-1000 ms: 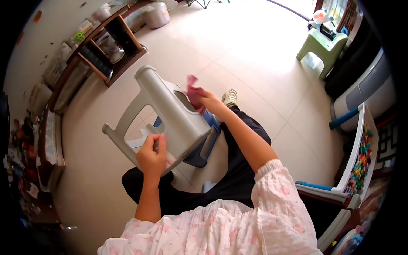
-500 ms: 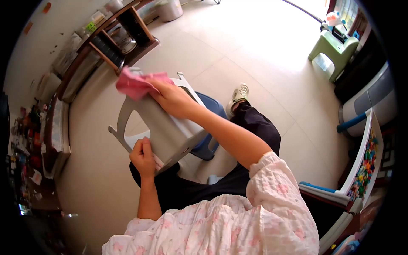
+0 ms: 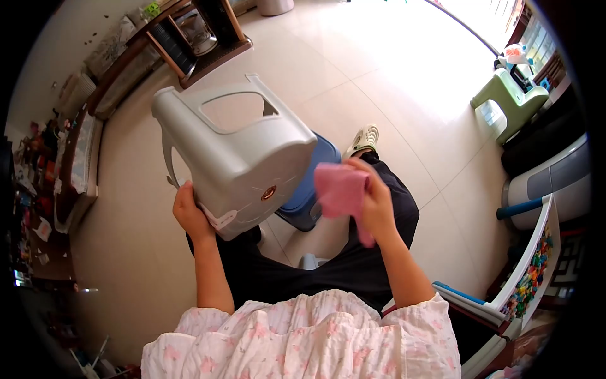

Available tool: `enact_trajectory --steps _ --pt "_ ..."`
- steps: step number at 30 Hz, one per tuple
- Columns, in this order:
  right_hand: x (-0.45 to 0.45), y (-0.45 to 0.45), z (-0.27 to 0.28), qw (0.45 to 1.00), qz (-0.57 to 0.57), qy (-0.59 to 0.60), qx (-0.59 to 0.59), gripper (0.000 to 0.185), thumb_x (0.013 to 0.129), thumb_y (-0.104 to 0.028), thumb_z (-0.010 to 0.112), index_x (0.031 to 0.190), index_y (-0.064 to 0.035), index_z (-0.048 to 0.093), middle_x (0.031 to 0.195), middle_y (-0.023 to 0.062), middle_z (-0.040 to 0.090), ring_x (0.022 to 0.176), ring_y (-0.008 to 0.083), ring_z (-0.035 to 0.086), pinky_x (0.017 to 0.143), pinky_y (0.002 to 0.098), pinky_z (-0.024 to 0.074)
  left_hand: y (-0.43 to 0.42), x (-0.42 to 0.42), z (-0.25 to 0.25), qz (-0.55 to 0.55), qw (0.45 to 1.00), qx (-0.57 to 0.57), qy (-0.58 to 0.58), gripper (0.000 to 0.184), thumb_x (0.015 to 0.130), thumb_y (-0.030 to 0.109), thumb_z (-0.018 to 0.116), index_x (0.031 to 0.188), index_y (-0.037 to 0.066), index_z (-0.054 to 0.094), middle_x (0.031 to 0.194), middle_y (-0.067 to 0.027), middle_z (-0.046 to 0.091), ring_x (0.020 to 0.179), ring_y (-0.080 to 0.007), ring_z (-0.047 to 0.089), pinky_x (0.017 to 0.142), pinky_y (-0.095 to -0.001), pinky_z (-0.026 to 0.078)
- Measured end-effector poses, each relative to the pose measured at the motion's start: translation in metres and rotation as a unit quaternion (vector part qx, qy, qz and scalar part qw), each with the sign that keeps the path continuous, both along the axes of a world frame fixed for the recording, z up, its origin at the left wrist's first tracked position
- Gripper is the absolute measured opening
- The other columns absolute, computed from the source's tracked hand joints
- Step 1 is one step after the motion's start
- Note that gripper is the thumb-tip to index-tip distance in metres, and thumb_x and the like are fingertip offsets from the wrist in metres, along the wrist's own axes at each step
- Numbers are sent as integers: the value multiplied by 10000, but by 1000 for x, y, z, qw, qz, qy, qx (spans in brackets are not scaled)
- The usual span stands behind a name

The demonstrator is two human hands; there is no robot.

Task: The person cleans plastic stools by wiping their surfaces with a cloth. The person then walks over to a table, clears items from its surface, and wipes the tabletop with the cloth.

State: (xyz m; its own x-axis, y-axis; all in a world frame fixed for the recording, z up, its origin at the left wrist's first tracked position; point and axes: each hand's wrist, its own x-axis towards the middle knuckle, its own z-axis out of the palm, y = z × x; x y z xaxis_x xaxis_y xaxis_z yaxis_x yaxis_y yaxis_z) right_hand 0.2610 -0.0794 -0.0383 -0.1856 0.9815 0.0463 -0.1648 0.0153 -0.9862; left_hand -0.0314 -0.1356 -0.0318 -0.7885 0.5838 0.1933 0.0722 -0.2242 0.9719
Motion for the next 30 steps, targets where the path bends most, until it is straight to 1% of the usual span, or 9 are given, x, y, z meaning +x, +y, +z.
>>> enact_trajectory --steps 2,4,6,8,10,15,18,25,30 --pt "-3 10 10 996 -68 27 48 450 835 121 368 1249 14 510 1204 122 563 1096 188 547 929 302 438 2 6 9 5 1000 -5 -23 308 935 192 513 671 35 542 623 54 439 602 -55 417 542 -224 319" --pt "-22 19 20 969 -87 32 231 552 775 164 336 1259 -24 520 1313 169 500 1213 242 489 979 328 409 6 12 15 -5 993 16 -120 298 940 211 500 712 28 555 684 28 489 656 -71 462 586 -236 373" --pt "-46 25 36 934 -74 -17 349 567 732 108 449 1263 -71 537 1384 190 440 1302 338 403 1059 430 316 10 16 11 -34 986 20 -161 254 938 229 488 837 15 579 788 -12 551 745 -111 531 659 -252 430" --pt "-76 29 53 866 -100 -203 446 599 686 3 577 1270 -129 545 1411 153 420 1351 382 309 1096 523 202 15 22 6 -64 977 22 -203 278 936 248 476 962 2 603 892 -51 613 835 -151 599 733 -269 486" --pt "-105 28 48 815 -151 -281 484 643 649 -79 647 1276 -174 542 1430 107 400 1373 373 259 1103 558 132 21 31 2 -120 957 47 -259 308 951 270 465 1055 4 580 1007 -63 610 908 -170 599 779 -291 493" --pt "-128 -10 29 798 127 -228 543 638 642 -145 694 1259 -228 553 1427 32 412 1370 280 297 1106 541 175 24 21 -32 -162 972 89 -143 413 1001 357 383 1202 9 480 1149 -100 559 1024 -191 569 884 -332 466" --pt "-110 -3 -1 779 137 -240 563 617 627 -165 711 1227 -226 579 1387 12 464 1331 277 368 1103 522 211 30 17 2 -209 920 105 -313 443 996 382 389 1238 19 468 1178 -105 554 1074 -206 555 910 -349 458" --pt "-62 43 5 840 -114 -300 438 560 693 -45 611 1248 -101 559 1382 106 466 1314 364 369 1099 511 217 25 25 18 -189 909 84 -361 446 987 408 385 1263 74 492 1230 -75 549 1101 -233 548 916 -370 462" --pt "-83 18 42 798 59 -366 475 712 630 -188 745 1297 -137 503 1388 72 450 1319 307 367 1095 506 232 36 30 10 -210 894 90 -385 453 989 418 367 1264 80 492 1240 -82 547 1115 -235 539 924 -372 457"
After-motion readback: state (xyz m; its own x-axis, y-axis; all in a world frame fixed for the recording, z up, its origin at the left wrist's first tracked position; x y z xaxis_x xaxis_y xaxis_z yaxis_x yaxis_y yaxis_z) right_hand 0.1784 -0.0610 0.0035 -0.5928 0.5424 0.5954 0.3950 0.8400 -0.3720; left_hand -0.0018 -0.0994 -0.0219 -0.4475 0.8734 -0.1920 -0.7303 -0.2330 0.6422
